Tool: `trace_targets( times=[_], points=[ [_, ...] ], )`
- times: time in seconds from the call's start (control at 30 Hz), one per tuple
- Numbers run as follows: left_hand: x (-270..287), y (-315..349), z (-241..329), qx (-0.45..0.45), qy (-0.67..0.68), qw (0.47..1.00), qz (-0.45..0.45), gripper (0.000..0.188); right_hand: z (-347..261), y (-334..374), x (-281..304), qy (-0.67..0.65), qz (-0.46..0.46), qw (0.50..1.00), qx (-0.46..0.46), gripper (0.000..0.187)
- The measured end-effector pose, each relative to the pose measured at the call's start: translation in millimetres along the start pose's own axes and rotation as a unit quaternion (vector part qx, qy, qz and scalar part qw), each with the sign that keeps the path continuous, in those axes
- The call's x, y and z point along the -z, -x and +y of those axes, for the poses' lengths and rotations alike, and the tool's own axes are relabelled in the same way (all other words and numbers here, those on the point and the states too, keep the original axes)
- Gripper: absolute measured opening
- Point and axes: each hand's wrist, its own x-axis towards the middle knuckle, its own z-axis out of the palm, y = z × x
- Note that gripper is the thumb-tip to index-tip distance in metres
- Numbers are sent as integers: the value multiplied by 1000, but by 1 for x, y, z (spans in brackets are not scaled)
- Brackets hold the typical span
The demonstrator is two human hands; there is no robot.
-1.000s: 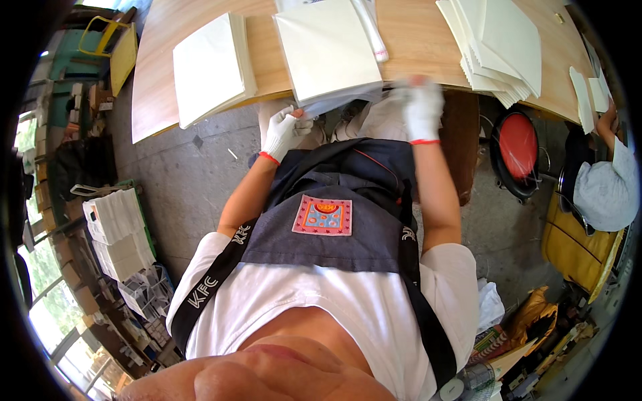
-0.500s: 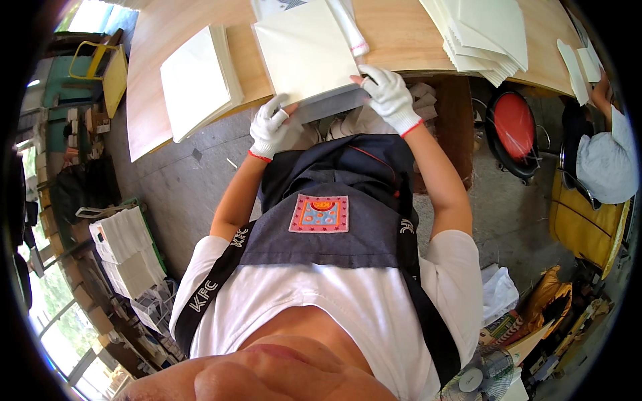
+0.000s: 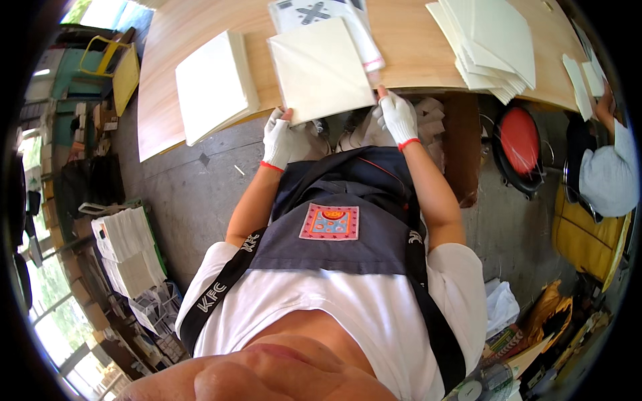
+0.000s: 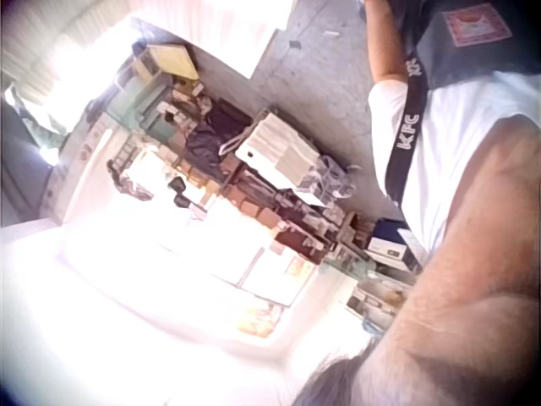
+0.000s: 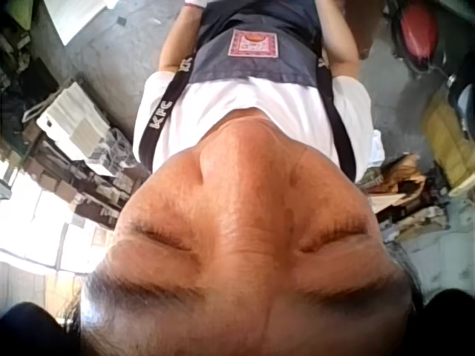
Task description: The person repeatedly picks up a single white sheet of paper from a stack on the right side of the table and places it onto a stack on the left side. The person wears white gloves and a KFC apron while performing this repetitive stacking task.
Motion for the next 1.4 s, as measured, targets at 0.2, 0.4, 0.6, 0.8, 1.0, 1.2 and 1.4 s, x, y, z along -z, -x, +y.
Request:
trace_targets(
  times=[0.2, 0.4, 0.6, 0.8, 1.0, 1.2, 1.4],
  points=[
    [16, 28, 90, -197, -292, 934, 65, 29, -12, -1, -68, -72, -187, 979, 21, 30],
    [116, 9, 175, -286, -391, 847, 221, 32, -93, 7, -198, 2, -269, 954, 129, 42],
    [169, -8, 143, -241, -626, 707, 225, 45, -91, 5, -196, 92, -266, 955, 93, 38],
    [139, 10, 148, -374, -577, 654, 316, 27, -123, 18, -11, 224, 163, 893, 355, 31],
    [65, 1, 127, -547, -541, 627, 123, 41, -153, -21, 169, 612, 315, 634, 351, 28],
    [-23, -18, 71, -498, -549, 666, -80, 37, -151, -49, 208, 680, 254, 560, 399, 29],
    [-60, -40, 45, -287, -713, 625, -139, 33, -133, 8, 181, 618, 285, 546, 489, 18]
  ],
)
